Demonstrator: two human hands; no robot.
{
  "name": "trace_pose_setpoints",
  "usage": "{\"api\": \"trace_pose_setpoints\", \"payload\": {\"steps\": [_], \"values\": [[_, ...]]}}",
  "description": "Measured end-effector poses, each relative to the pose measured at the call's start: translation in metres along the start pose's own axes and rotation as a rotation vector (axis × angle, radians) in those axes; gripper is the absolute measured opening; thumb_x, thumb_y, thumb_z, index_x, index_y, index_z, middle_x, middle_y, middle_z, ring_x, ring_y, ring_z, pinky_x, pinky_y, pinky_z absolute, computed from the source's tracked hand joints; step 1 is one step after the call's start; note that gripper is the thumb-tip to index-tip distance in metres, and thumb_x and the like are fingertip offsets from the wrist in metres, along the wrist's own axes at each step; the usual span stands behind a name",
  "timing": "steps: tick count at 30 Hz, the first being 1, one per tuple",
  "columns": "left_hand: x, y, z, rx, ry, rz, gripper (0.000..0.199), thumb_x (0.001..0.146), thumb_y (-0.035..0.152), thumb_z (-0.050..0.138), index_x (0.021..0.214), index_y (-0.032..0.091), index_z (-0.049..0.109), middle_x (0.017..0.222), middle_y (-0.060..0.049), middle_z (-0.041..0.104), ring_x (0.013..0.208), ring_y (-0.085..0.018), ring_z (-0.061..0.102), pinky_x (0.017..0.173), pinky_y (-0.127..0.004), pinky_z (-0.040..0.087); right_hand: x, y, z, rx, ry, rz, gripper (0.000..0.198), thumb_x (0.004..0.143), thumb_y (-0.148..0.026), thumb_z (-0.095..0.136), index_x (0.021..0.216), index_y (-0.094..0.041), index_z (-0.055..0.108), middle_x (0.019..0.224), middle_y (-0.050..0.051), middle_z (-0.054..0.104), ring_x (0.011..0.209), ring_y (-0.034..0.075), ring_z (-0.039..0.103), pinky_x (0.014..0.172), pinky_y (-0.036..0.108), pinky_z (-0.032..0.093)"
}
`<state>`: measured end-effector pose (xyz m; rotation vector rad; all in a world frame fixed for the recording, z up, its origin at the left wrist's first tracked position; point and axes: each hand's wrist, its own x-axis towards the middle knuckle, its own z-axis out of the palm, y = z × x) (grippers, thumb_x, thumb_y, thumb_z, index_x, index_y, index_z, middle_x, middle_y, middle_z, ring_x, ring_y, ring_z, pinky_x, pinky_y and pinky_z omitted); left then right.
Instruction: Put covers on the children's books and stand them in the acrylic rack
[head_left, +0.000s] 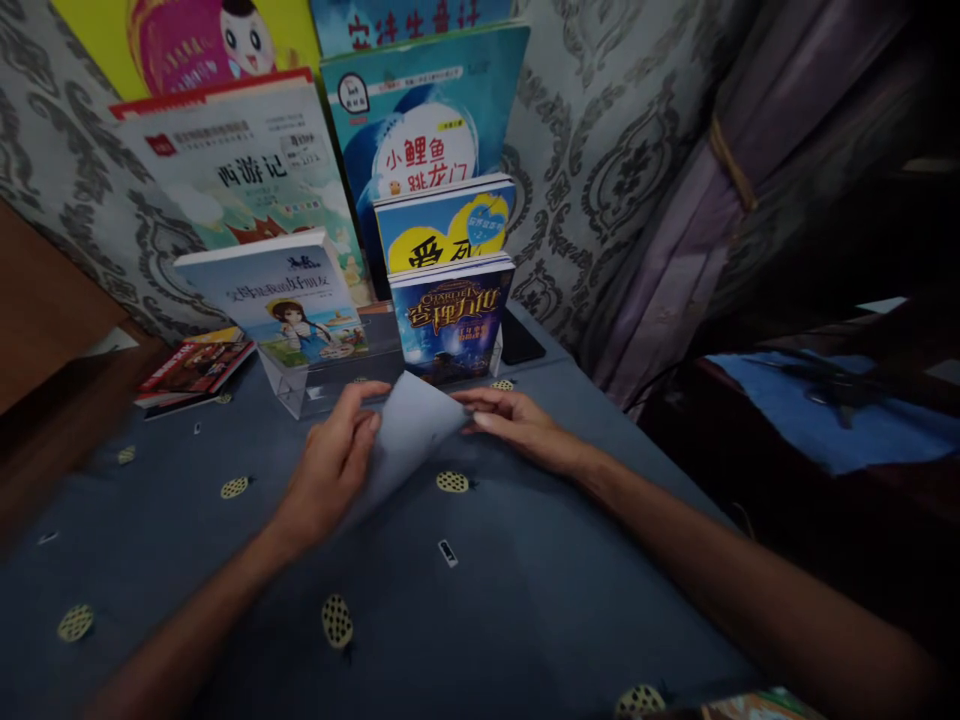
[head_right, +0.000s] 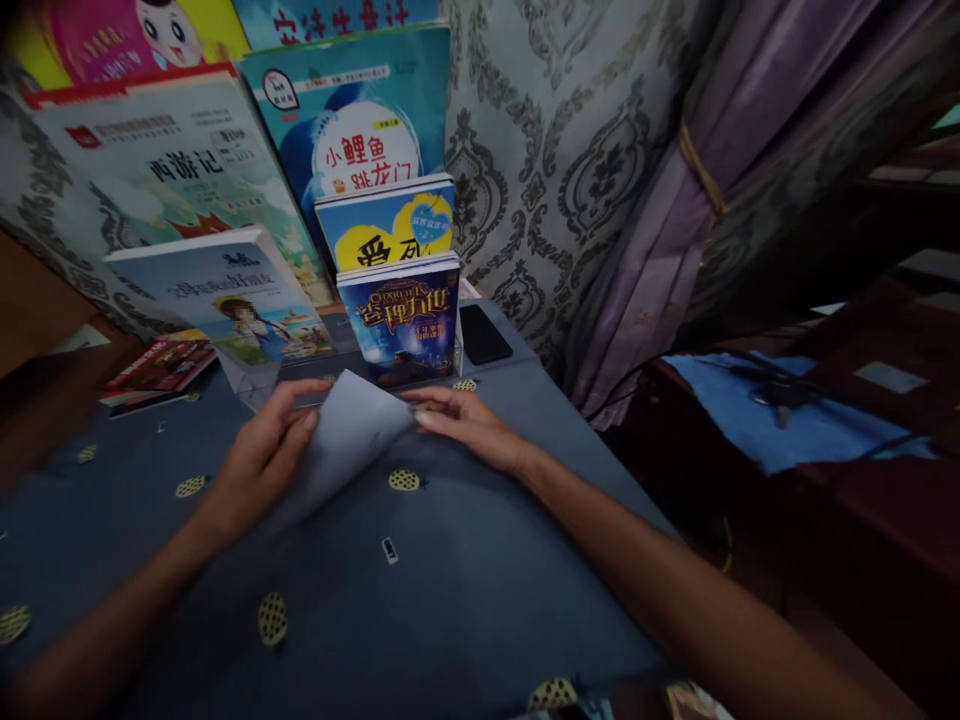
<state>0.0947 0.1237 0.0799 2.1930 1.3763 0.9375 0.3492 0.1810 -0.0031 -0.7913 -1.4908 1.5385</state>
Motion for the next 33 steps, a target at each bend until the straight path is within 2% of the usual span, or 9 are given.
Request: {"api": "trace_pose_setpoints", "payload": {"steps": [4, 9, 11, 15, 18, 22, 27, 30, 33], "values": [[0.003, -0.002, -0.004, -0.323, 0.057, -0.158, 0.034, 0.096, 0.041, 0.046, 0.124, 0.020, 0.050, 0.059, 0.007, 0.045, 0.046, -0.012, 0.042, 0.045, -0.022, 0.033, -0.006, -0.005, 0.015, 0.226, -0.044, 0.073, 0.047, 0.066, -0.039, 0.090, 0.106, -0.020, 0.073, 0.094, 0.003, 0.075, 0.075, 0.012, 0.067, 0.071, 0.025, 0.057], [0.006, -0.016, 0.007, -0.586, 0.090, -0.308, 0.038, 0.096, 0.040, 0.044, 0.130, 0.023, 0.039, 0.071, 0.003, 0.059, 0.054, -0.015, 0.056, 0.050, -0.025, 0.047, -0.014, -0.016, 0.026, 0.342, -0.141, 0.136, 0.035, 0.070, -0.042, 0.087, 0.089, -0.016, 0.072, 0.073, -0.001, 0.068, 0.058, 0.009, 0.061, 0.055, 0.019, 0.052], [0.007, -0.029, 0.011, -0.603, 0.022, -0.357, 0.039, 0.095, 0.040, 0.044, 0.129, 0.023, 0.035, 0.071, 0.003, 0.060, 0.055, -0.014, 0.058, 0.051, -0.026, 0.049, -0.014, -0.019, 0.024, 0.310, -0.119, 0.150, 0.037, 0.072, -0.043, 0.086, 0.091, -0.016, 0.070, 0.072, -0.002, 0.066, 0.055, 0.008, 0.058, 0.050, 0.018, 0.049], [0.009, -0.056, 0.016, -0.457, -0.267, -0.394, 0.042, 0.093, 0.044, 0.046, 0.126, 0.021, 0.035, 0.061, 0.007, 0.056, 0.050, -0.015, 0.059, 0.049, -0.025, 0.049, -0.011, -0.015, 0.014, 0.089, -0.113, 0.154, 0.044, 0.077, -0.050, 0.079, 0.102, -0.016, 0.066, 0.069, -0.002, 0.064, 0.052, 0.008, 0.055, 0.045, 0.019, 0.046], [0.008, -0.067, 0.016, -0.146, -0.330, -0.308, 0.037, 0.094, 0.037, 0.045, 0.125, 0.020, 0.040, 0.066, 0.005, 0.061, 0.053, -0.015, 0.061, 0.057, -0.028, 0.051, -0.010, -0.005, 0.008, -0.158, -0.054, 0.147, 0.051, 0.079, -0.050, 0.075, 0.115, -0.016, 0.061, 0.061, -0.005, 0.059, 0.049, 0.010, 0.053, 0.042, 0.020, 0.044], [0.005, -0.070, 0.020, 0.233, -0.204, -0.064, 0.027, 0.095, 0.028, 0.044, 0.119, 0.018, 0.053, 0.089, -0.004, 0.068, 0.084, -0.022, 0.067, 0.081, -0.039, 0.054, -0.010, 0.005, 0.005, -0.357, 0.019, 0.131, 0.052, 0.081, -0.044, 0.071, 0.122, -0.016, 0.058, 0.056, -0.007, 0.053, 0.049, 0.011, 0.053, 0.040, 0.020, 0.043], [0.000, -0.083, 0.033, 0.330, -0.171, 0.165, 0.029, 0.098, 0.024, 0.041, 0.123, 0.018, 0.055, 0.129, -0.010, 0.063, 0.125, -0.024, 0.056, 0.110, -0.047, 0.043, -0.009, 0.006, 0.006, -0.360, 0.021, 0.106, 0.053, 0.084, -0.044, 0.066, 0.127, -0.014, 0.059, 0.057, -0.007, 0.049, 0.049, 0.011, 0.051, 0.039, 0.021, 0.042], [-0.001, -0.092, 0.039, 0.357, -0.189, 0.191, 0.033, 0.099, 0.024, 0.041, 0.129, 0.017, 0.052, 0.135, -0.012, 0.060, 0.129, -0.024, 0.054, 0.111, -0.047, 0.043, -0.008, 0.006, 0.006, -0.375, 0.019, 0.095, 0.055, 0.085, -0.043, 0.065, 0.130, -0.014, 0.059, 0.057, -0.007, 0.049, 0.048, 0.011, 0.050, 0.039, 0.021, 0.041], [0.000, -0.092, 0.038, 0.392, -0.201, 0.190, 0.031, 0.099, 0.023, 0.042, 0.128, 0.016, 0.053, 0.128, -0.012, 0.063, 0.121, -0.024, 0.058, 0.105, -0.047, 0.047, -0.008, 0.006, 0.007, -0.398, 0.019, 0.089, 0.055, 0.085, -0.043, 0.064, 0.131, -0.015, 0.060, 0.055, -0.007, 0.048, 0.046, 0.012, 0.049, 0.039, 0.022, 0.041]]}}
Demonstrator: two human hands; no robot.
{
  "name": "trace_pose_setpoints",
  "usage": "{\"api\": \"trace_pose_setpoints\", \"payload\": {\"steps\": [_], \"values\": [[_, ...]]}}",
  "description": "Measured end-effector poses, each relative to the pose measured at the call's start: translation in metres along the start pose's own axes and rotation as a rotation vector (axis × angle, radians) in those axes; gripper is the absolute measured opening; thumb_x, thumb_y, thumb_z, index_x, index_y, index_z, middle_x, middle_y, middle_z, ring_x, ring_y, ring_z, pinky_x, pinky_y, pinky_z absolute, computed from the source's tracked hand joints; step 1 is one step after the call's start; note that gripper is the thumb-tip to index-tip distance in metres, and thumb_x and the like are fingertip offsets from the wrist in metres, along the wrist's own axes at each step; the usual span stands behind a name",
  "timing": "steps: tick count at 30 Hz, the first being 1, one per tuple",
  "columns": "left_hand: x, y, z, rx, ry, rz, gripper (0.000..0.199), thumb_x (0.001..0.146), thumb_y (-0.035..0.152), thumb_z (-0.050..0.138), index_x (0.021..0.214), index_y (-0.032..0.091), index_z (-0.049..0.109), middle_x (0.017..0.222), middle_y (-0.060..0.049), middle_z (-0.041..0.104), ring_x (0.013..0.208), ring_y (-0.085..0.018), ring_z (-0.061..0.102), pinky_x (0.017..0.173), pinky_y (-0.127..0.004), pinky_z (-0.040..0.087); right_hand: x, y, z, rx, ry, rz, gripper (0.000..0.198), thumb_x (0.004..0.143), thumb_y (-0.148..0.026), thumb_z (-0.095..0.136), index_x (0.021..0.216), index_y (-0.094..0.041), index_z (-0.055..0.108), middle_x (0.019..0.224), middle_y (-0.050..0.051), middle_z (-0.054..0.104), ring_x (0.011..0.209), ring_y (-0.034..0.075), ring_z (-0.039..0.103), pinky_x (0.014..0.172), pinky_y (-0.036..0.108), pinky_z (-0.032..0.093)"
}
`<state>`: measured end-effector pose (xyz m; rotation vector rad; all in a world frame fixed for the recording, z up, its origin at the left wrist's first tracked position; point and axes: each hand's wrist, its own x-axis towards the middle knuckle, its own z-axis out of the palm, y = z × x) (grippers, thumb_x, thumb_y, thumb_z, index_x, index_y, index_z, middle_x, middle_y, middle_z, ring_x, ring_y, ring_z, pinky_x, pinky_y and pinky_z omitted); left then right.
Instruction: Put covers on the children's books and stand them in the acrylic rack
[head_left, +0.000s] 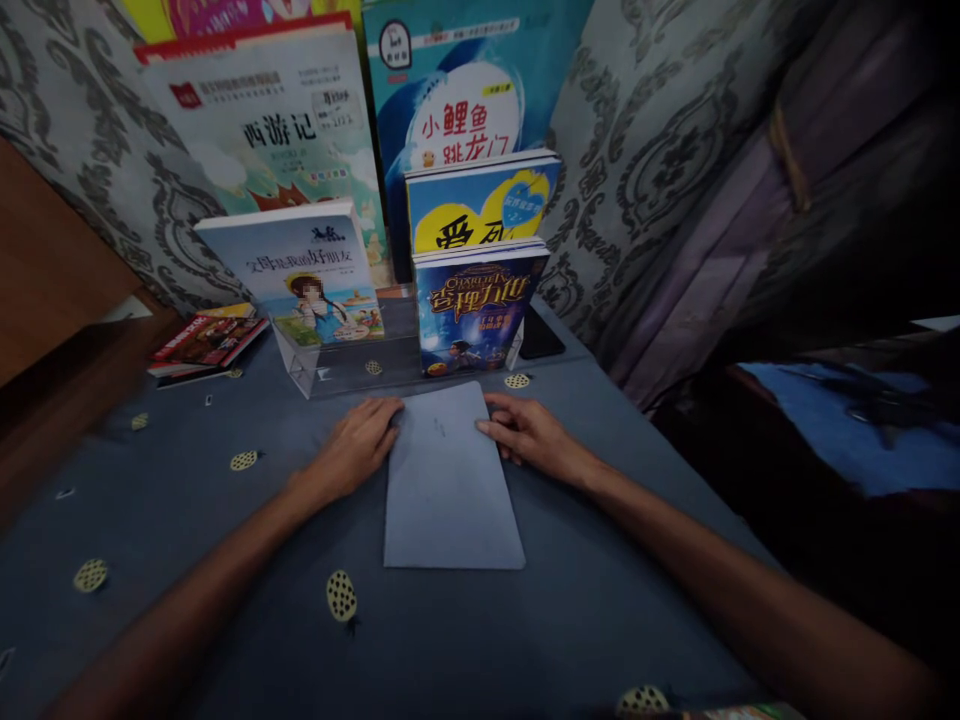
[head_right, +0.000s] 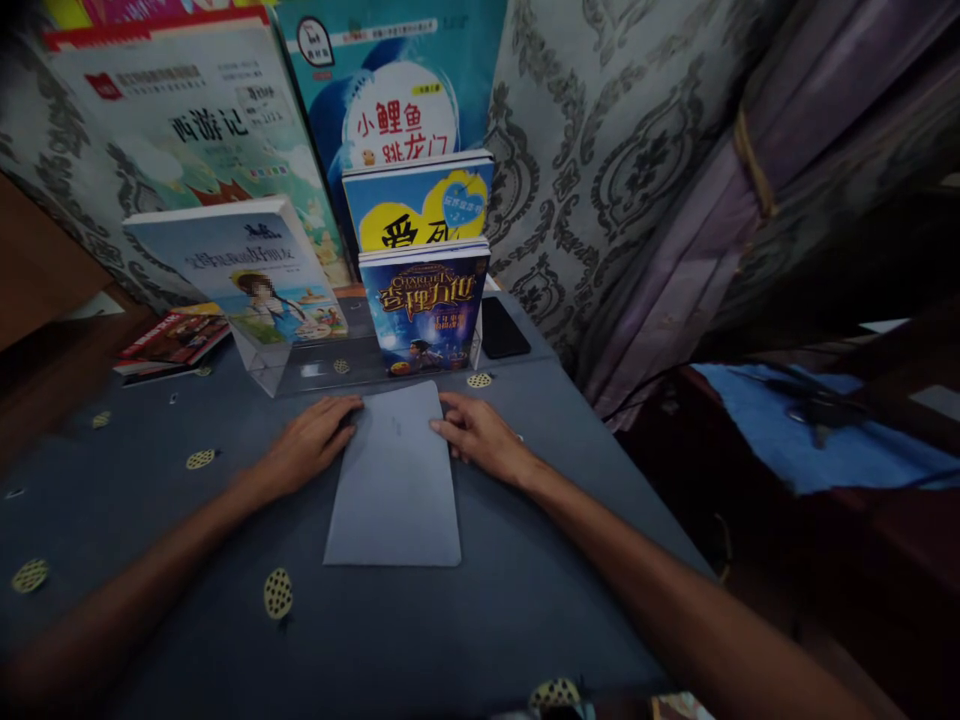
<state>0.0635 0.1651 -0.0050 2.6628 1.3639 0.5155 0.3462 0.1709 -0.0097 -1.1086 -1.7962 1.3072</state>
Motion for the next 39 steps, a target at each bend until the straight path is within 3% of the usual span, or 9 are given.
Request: {"api": "trace_pose_setpoints", "payload": {"steps": [5, 13, 16, 18, 23, 26, 30, 39], "values": [[0.003, 0.007, -0.011, 0.057, 0.004, -0.039, 0.028, 0.100, 0.019, 0.037, 0.116, 0.014, 0.059, 0.106, -0.012, 0.068, 0.102, -0.025, 0.063, 0.093, -0.045, 0.052, 0.000, -0.001, 0.002, -0.122, 0.094, 0.000, 0.047, 0.086, -0.042, 0.062, 0.124, -0.015, 0.065, 0.054, -0.006, 0.051, 0.047, 0.013, 0.051, 0.045, 0.025, 0.042], [0.007, -0.011, -0.011, -0.202, 0.102, -0.134, 0.026, 0.097, 0.019, 0.038, 0.112, 0.020, 0.060, 0.105, -0.006, 0.075, 0.099, -0.021, 0.071, 0.090, -0.034, 0.054, -0.004, -0.001, 0.004, -0.605, 0.317, -0.051, 0.032, 0.088, -0.031, 0.062, 0.117, -0.020, 0.070, 0.071, 0.001, 0.070, 0.063, 0.019, 0.066, 0.061, 0.029, 0.049], [0.008, -0.013, -0.013, -0.233, 0.144, -0.176, 0.027, 0.096, 0.020, 0.039, 0.112, 0.021, 0.060, 0.101, -0.004, 0.076, 0.096, -0.021, 0.073, 0.087, -0.032, 0.054, -0.007, -0.005, 0.010, -0.730, 0.377, -0.152, 0.031, 0.092, -0.027, 0.056, 0.120, -0.021, 0.068, 0.085, 0.005, 0.075, 0.076, 0.023, 0.071, 0.069, 0.033, 0.053], [0.007, -0.012, -0.013, -0.225, 0.144, -0.178, 0.027, 0.096, 0.020, 0.040, 0.114, 0.021, 0.060, 0.098, -0.004, 0.077, 0.094, -0.021, 0.073, 0.085, -0.033, 0.054, -0.006, -0.011, 0.018, -0.761, 0.322, -0.289, 0.029, 0.096, -0.024, 0.051, 0.120, -0.019, 0.067, 0.099, 0.009, 0.076, 0.091, 0.025, 0.071, 0.078, 0.037, 0.055], [0.005, -0.009, -0.010, -0.172, 0.136, -0.147, 0.027, 0.097, 0.021, 0.040, 0.117, 0.022, 0.059, 0.099, -0.004, 0.078, 0.093, -0.022, 0.074, 0.084, -0.034, 0.054, 0.008, -0.025, 0.053, -0.807, -0.076, -0.582, 0.025, 0.098, -0.017, 0.049, 0.117, -0.016, 0.066, 0.131, 0.015, 0.066, 0.124, 0.026, 0.060, 0.104, 0.045, 0.049], [0.004, -0.010, -0.009, -0.130, 0.132, -0.122, 0.027, 0.098, 0.019, 0.040, 0.117, 0.021, 0.059, 0.101, -0.005, 0.077, 0.094, -0.021, 0.074, 0.082, -0.032, 0.055, 0.019, -0.028, 0.072, -0.846, -0.193, -0.569, 0.029, 0.100, -0.016, 0.044, 0.123, -0.017, 0.063, 0.145, 0.015, 0.056, 0.138, 0.025, 0.049, 0.115, 0.049, 0.040], [0.004, -0.010, -0.009, -0.063, 0.118, -0.096, 0.026, 0.098, 0.018, 0.040, 0.115, 0.020, 0.059, 0.102, -0.008, 0.075, 0.094, -0.022, 0.073, 0.080, -0.032, 0.055, 0.028, -0.027, 0.080, -0.827, -0.231, -0.497, 0.038, 0.102, -0.022, 0.042, 0.138, -0.016, 0.053, 0.151, 0.017, 0.049, 0.144, 0.025, 0.041, 0.120, 0.051, 0.032], [0.005, -0.006, -0.010, -0.002, 0.098, -0.089, 0.021, 0.100, 0.021, 0.042, 0.108, 0.021, 0.061, 0.093, -0.006, 0.071, 0.087, -0.019, 0.070, 0.079, -0.029, 0.052, 0.020, -0.013, 0.050, -0.801, -0.144, -0.386, 0.051, 0.101, -0.035, 0.047, 0.148, -0.015, 0.043, 0.151, 0.018, 0.049, 0.144, 0.030, 0.042, 0.118, 0.055, 0.037]]}}
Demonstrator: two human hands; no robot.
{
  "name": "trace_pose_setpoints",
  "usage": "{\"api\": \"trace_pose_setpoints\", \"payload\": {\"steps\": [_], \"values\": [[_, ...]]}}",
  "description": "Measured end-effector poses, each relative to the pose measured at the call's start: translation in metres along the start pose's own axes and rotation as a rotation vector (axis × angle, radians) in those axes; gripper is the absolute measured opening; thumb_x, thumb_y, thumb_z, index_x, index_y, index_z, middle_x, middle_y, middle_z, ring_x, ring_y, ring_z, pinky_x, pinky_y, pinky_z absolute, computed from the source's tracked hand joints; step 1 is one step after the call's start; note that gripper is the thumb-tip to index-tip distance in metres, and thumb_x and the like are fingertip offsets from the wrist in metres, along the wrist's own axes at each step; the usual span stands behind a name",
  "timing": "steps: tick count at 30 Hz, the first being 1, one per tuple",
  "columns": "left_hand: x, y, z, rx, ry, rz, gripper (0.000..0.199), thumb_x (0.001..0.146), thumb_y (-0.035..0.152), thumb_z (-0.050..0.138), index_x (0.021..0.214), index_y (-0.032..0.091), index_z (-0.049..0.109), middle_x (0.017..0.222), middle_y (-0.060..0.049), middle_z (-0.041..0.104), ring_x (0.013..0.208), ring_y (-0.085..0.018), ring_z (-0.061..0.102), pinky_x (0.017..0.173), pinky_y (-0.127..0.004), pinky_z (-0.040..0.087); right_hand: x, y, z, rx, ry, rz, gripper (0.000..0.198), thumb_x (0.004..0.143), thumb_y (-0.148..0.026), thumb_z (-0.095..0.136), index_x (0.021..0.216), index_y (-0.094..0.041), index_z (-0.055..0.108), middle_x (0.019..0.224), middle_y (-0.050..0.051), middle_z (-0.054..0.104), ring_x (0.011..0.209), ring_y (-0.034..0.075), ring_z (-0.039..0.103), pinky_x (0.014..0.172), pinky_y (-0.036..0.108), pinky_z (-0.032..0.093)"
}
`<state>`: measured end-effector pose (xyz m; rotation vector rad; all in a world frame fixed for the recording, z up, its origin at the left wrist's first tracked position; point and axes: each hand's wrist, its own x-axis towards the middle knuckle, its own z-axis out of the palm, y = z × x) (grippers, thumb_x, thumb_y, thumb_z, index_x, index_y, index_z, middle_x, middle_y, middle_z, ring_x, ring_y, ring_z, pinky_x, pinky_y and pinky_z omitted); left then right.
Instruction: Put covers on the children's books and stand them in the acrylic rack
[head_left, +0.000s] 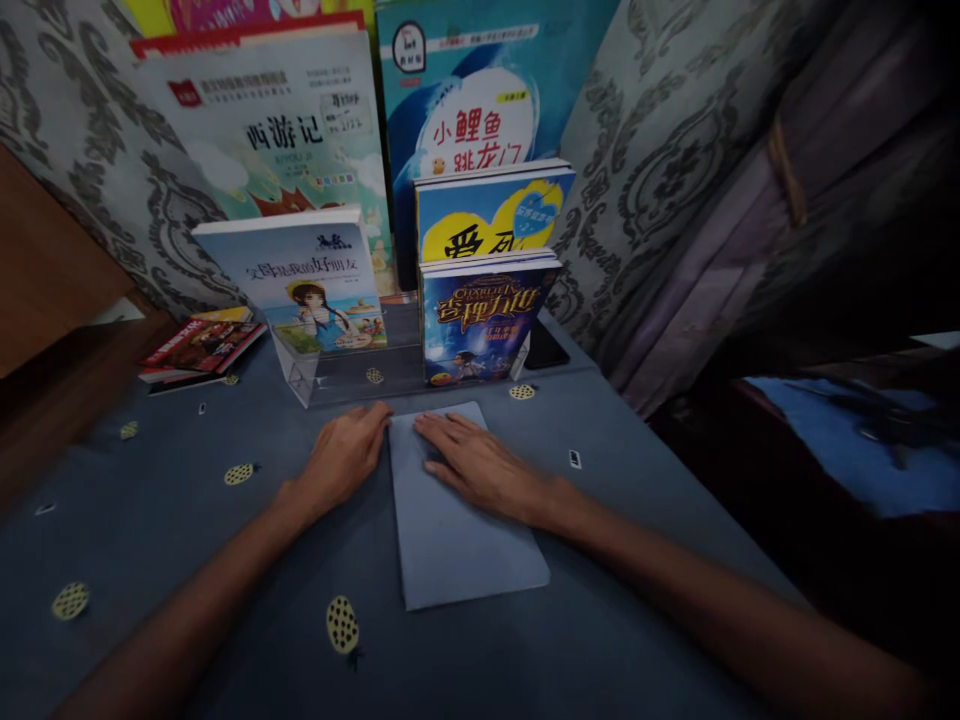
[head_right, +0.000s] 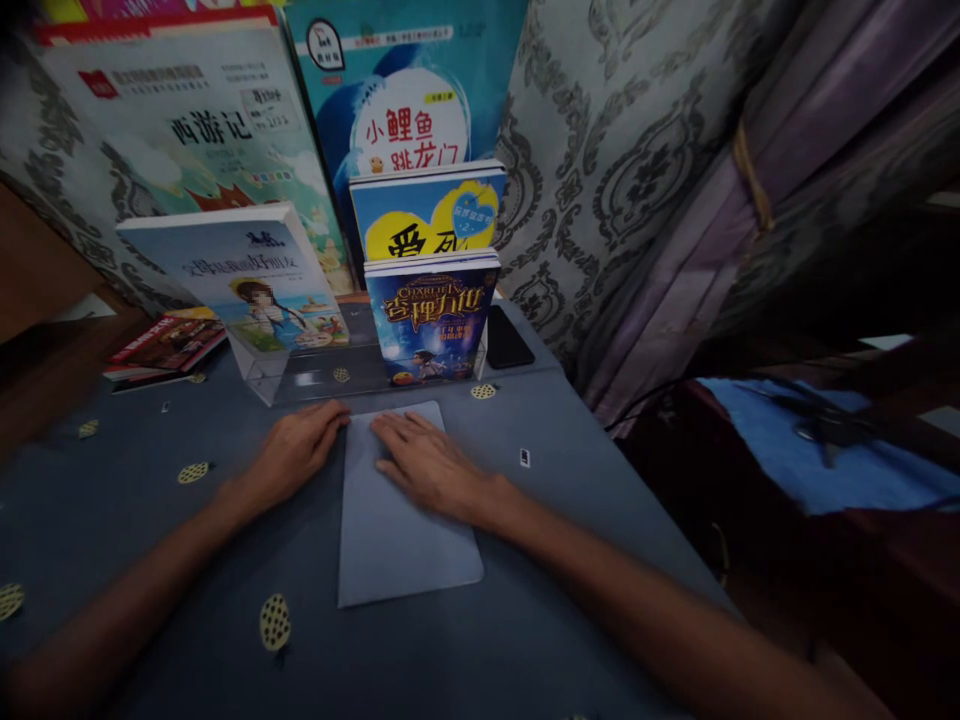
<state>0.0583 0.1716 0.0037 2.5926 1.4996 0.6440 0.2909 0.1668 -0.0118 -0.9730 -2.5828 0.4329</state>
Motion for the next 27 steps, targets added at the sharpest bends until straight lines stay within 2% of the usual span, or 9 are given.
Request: {"api": "trace_pose_setpoints", "payload": {"steps": [7, 11, 15, 20, 27], "values": [[0.001, 0.010, -0.007, 0.170, -0.104, -0.035, 0.025, 0.102, 0.021, 0.037, 0.103, 0.018, 0.062, 0.087, -0.007, 0.066, 0.080, -0.023, 0.066, 0.071, -0.032, 0.050, -0.029, 0.030, -0.016, -0.046, 0.046, 0.096, 0.048, 0.102, -0.038, 0.041, 0.146, -0.019, 0.045, 0.149, 0.015, 0.053, 0.140, 0.029, 0.047, 0.120, 0.055, 0.033], [0.001, 0.016, -0.006, 0.211, -0.135, 0.044, 0.024, 0.101, 0.022, 0.038, 0.098, 0.018, 0.062, 0.091, -0.007, 0.064, 0.087, -0.023, 0.063, 0.080, -0.034, 0.051, -0.037, 0.045, -0.021, -0.001, 0.070, 0.167, 0.048, 0.103, -0.040, 0.035, 0.146, -0.021, 0.046, 0.148, 0.011, 0.054, 0.139, 0.028, 0.049, 0.121, 0.055, 0.030], [-0.002, 0.020, -0.002, 0.284, -0.140, 0.136, 0.025, 0.102, 0.023, 0.039, 0.099, 0.018, 0.063, 0.097, -0.009, 0.061, 0.094, -0.025, 0.059, 0.087, -0.039, 0.051, -0.039, 0.054, -0.023, 0.095, 0.091, 0.194, 0.050, 0.103, -0.046, 0.033, 0.146, -0.024, 0.048, 0.147, 0.009, 0.056, 0.139, 0.029, 0.048, 0.119, 0.056, 0.033], [-0.002, 0.018, 0.001, 0.266, -0.124, 0.231, 0.026, 0.102, 0.025, 0.040, 0.102, 0.017, 0.064, 0.104, -0.011, 0.063, 0.098, -0.026, 0.059, 0.089, -0.042, 0.052, -0.037, 0.061, -0.025, 0.185, 0.112, 0.160, 0.047, 0.104, -0.041, 0.033, 0.143, -0.022, 0.051, 0.140, 0.011, 0.060, 0.131, 0.027, 0.054, 0.113, 0.053, 0.041], [0.007, 0.021, 0.014, 0.111, -0.084, 0.346, 0.032, 0.101, 0.024, 0.040, 0.125, 0.017, 0.061, 0.121, -0.013, 0.065, 0.110, -0.027, 0.061, 0.097, -0.045, 0.052, -0.035, 0.068, -0.024, 0.245, 0.173, 0.130, 0.043, 0.105, -0.039, 0.034, 0.140, -0.024, 0.055, 0.138, 0.010, 0.063, 0.127, 0.024, 0.058, 0.109, 0.049, 0.046]]}}
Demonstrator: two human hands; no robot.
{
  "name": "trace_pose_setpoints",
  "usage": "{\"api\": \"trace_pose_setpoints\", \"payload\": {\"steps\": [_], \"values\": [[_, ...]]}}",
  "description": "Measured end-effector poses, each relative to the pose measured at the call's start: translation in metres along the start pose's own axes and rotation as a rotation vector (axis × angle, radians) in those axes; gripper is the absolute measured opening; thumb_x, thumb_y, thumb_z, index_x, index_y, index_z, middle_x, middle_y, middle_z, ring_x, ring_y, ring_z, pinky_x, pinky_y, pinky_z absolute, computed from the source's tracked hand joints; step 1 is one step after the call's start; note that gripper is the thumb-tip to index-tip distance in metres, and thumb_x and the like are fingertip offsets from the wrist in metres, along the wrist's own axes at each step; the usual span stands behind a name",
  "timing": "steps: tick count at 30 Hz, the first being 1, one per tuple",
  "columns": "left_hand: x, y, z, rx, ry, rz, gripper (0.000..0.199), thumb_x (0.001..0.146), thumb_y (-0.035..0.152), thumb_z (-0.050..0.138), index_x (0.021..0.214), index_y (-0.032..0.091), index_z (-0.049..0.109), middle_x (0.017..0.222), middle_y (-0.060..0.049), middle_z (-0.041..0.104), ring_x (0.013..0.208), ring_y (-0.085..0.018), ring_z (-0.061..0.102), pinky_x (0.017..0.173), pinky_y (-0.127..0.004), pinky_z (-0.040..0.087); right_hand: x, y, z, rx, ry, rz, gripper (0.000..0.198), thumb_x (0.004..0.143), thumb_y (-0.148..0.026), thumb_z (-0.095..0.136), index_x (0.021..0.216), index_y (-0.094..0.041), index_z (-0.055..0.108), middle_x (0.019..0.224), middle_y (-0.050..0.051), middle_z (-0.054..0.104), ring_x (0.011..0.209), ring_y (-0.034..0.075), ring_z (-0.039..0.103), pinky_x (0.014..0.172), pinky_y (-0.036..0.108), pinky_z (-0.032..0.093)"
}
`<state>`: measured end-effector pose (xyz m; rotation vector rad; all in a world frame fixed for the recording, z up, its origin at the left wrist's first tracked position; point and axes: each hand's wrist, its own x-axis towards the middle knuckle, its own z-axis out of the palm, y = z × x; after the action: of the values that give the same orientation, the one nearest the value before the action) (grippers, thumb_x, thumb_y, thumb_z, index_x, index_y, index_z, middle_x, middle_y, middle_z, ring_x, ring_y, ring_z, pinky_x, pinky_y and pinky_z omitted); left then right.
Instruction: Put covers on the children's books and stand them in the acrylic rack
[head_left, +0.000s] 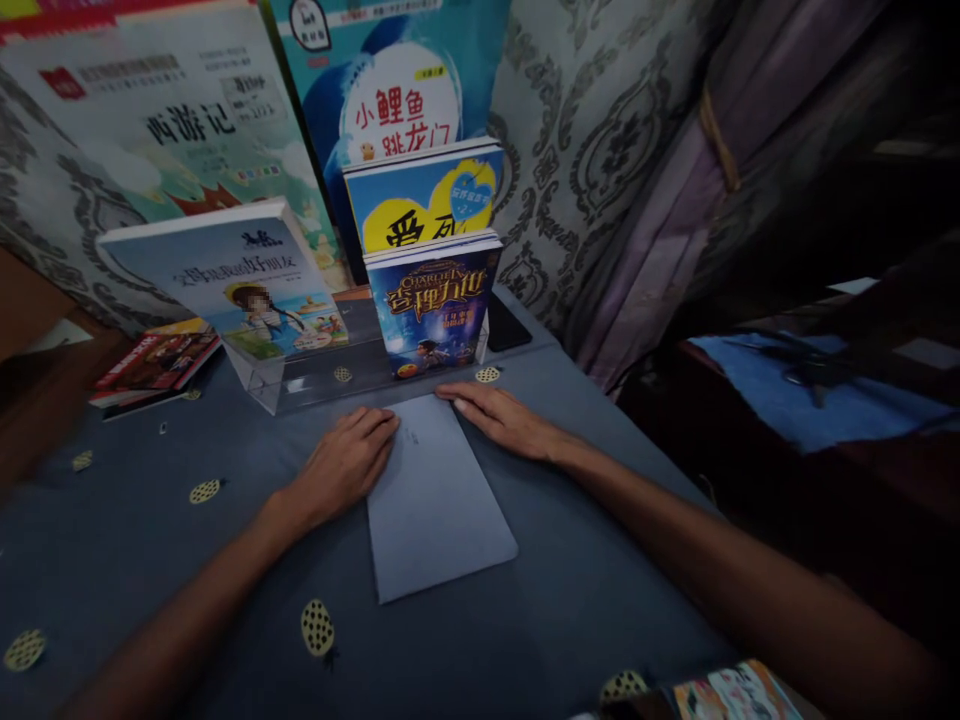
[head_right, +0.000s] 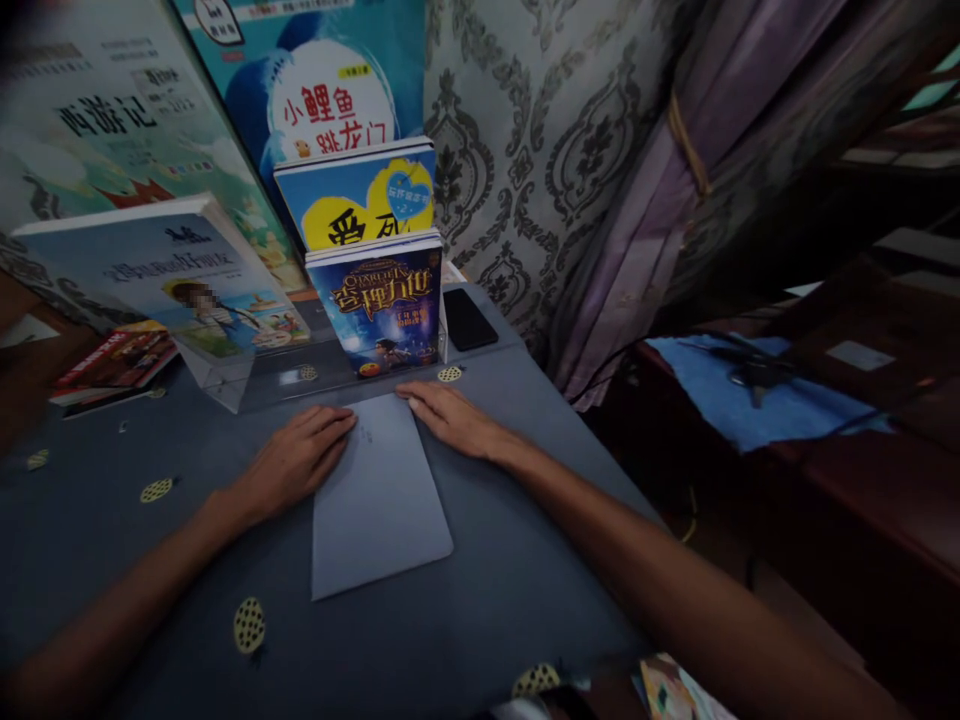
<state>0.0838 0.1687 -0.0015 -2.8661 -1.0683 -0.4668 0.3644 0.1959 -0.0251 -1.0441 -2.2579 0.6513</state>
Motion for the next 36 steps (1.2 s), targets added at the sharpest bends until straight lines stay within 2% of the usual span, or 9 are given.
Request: {"api": "trace_pose_setpoints", "payload": {"steps": [6, 12, 17, 30, 36], "values": [[0.027, 0.006, 0.011, -0.103, -0.032, 0.075, 0.037, 0.101, 0.024, 0.040, 0.133, 0.017, 0.057, 0.137, -0.013, 0.061, 0.124, -0.026, 0.057, 0.107, -0.048, 0.047, 0.001, 0.001, 0.000, 0.020, 0.002, -0.024, 0.043, 0.105, -0.037, 0.034, 0.139, -0.022, 0.055, 0.137, 0.010, 0.063, 0.127, 0.024, 0.058, 0.110, 0.049, 0.045], [0.043, 0.010, 0.023, -0.131, -0.039, 0.109, 0.039, 0.099, 0.018, 0.042, 0.135, 0.016, 0.056, 0.138, -0.014, 0.060, 0.128, -0.026, 0.055, 0.109, -0.050, 0.044, 0.001, 0.003, 0.002, -0.012, 0.014, -0.028, 0.043, 0.104, -0.033, 0.034, 0.139, -0.016, 0.053, 0.137, 0.013, 0.063, 0.128, 0.023, 0.058, 0.111, 0.047, 0.044], [0.041, 0.019, 0.023, -0.171, -0.054, 0.180, 0.041, 0.098, 0.014, 0.041, 0.136, 0.017, 0.056, 0.137, -0.013, 0.061, 0.132, -0.026, 0.052, 0.110, -0.051, 0.043, 0.002, 0.002, 0.002, -0.049, 0.010, -0.045, 0.042, 0.104, -0.030, 0.033, 0.137, -0.017, 0.054, 0.135, 0.012, 0.064, 0.126, 0.023, 0.058, 0.109, 0.048, 0.045], [0.016, 0.073, 0.001, -0.344, -0.185, 0.351, 0.043, 0.098, 0.010, 0.040, 0.134, 0.024, 0.059, 0.137, -0.012, 0.061, 0.133, -0.025, 0.051, 0.112, -0.054, 0.040, 0.003, -0.003, 0.000, -0.042, -0.003, -0.020, 0.041, 0.103, -0.030, 0.034, 0.136, -0.015, 0.055, 0.133, 0.011, 0.065, 0.124, 0.024, 0.059, 0.108, 0.047, 0.045], [0.005, 0.083, -0.003, -0.350, -0.264, 0.386, 0.056, 0.091, 0.003, 0.044, 0.138, 0.030, 0.056, 0.145, -0.009, 0.055, 0.137, -0.025, 0.047, 0.116, -0.057, 0.034, 0.002, -0.003, 0.000, -0.042, -0.005, -0.029, 0.040, 0.103, -0.030, 0.035, 0.135, -0.016, 0.056, 0.134, 0.010, 0.064, 0.125, 0.024, 0.059, 0.108, 0.045, 0.045]]}}
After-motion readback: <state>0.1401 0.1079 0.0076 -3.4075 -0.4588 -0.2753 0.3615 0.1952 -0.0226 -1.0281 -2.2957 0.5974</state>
